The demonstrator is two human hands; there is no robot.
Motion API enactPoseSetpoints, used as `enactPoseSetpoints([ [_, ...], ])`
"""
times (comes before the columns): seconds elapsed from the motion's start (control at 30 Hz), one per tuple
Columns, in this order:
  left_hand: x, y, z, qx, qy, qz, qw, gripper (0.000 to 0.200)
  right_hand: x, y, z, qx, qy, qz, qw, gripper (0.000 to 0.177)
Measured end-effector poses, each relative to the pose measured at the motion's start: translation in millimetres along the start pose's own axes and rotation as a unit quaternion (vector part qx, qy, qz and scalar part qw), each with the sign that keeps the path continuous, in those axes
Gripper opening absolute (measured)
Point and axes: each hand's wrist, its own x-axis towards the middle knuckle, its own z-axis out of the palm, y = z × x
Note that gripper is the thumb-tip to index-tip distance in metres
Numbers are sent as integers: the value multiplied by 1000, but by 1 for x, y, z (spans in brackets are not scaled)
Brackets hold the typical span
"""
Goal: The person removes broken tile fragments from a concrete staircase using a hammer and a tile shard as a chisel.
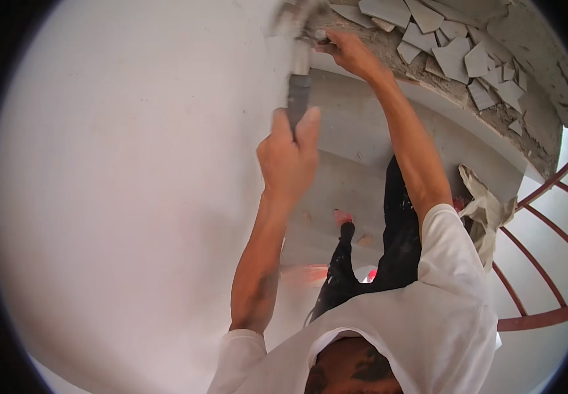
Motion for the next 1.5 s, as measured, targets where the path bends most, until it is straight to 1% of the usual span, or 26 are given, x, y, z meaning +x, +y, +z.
enactPoseSetpoints([
  [0.1, -11, 3, 8, -141, 130, 44, 980, 34, -3, 10, 3, 33, 33, -18, 999, 18],
  [0.17, -1, -25, 21, -45, 67, 67, 995, 38, -1, 9, 8, 42, 38, -28, 998, 18],
  [0.23, 11, -33, 31, 156, 0, -43, 987, 41, 0, 7, 6, 38, 31, -16, 999, 19],
  [0.27, 20, -37, 28, 141, -41, -50, 988, 48, 0, 7, 7, 43, 42, -24, 998, 19],
  [0.33, 26, -25, 7, 115, -49, -47, 991, 43, 0, 10, 10, 53, 64, -37, 996, 19],
  [0.37, 22, -12, -5, 106, -60, -52, 991, 40, -1, 8, 10, 44, 45, -16, 998, 19],
  [0.43, 8, 11, -14, -56, 36, -13, 998, 41, 2, 8, 2, 16, 0, 22, 1000, 19],
  [0.47, 2, 16, -13, -138, 83, 4, 987, 42, -2, 12, 6, 24, 15, 12, 1000, 19],
  [0.53, 4, 12, 2, -200, 143, 98, 964, 43, 1, 15, 9, 37, 53, -17, 998, 18],
  [0.57, 5, 4, 8, -228, 175, 145, 947, 44, 2, 13, 6, 27, 41, -13, 999, 18],
  [0.6, 6, -25, 18, -145, 153, 181, 961, 45, 3, 9, 3, 18, 31, -11, 999, 17],
  [0.63, 11, -31, 20, -36, 89, 112, 989, 46, 3, 6, 2, 10, 21, -9, 1000, 17],
  [0.67, 16, -37, 22, 75, 26, 41, 996, 47, 3, 2, 1, 13, 25, -11, 1000, 17],
  [0.7, 20, -42, 23, 181, -38, -31, 982, 48, 3, 0, 0, 13, 31, -13, 999, 17],
  [0.83, 9, -8, -4, 29, -34, -65, 997, 35, 5, 15, 8, 17, 49, -62, 997, 17],
  [0.93, -10, -3, 6, -139, 102, 61, 983, 31, 3, 5, 1, 20, -3, 29, 999, 16],
  [1.0, 3, -34, 29, -41, 135, 119, 983, 33, 4, 3, 1, 47, 13, 3, 999, 16],
  [1.03, 13, -32, 29, 9, 150, 148, 977, 34, 4, 2, 1, 61, 23, -10, 998, 16],
  [1.07, 16, -30, 24, 172, 37, 40, 984, 31, 3, 1, 2, 45, 26, -13, 999, 16],
  [1.17, 30, -24, 3, 120, -50, -37, 991, 31, 8, 8, 2, 20, 46, -37, 998, 17],
  [1.23, 14, -11, -3, 6, 26, 14, 1000, 33, 5, 12, 7, 45, 60, -66, 995, 18],
  [1.27, 7, -8, -1, -56, 67, 37, 996, 34, 1, 11, 5, 40, 41, -34, 998, 18],
  [1.33, 3, -36, 27, -68, 121, 115, 984, 36, 2, -1, -3, 31, 5, 18, 999, 19],
  [1.37, 10, -39, 33, -72, 152, 161, 972, 37, 7, 0, -4, 1, 2, 19, 1000, 19],
  [1.4, 13, -41, 32, 67, 83, 81, 991, 38, 6, -1, -5, -28, -1, 24, 999, 19],
  [1.5, 31, -32, 17, 144, -70, -31, 987, 38, -10, 41, 20, -66, -33, -2, 997, 18],
])
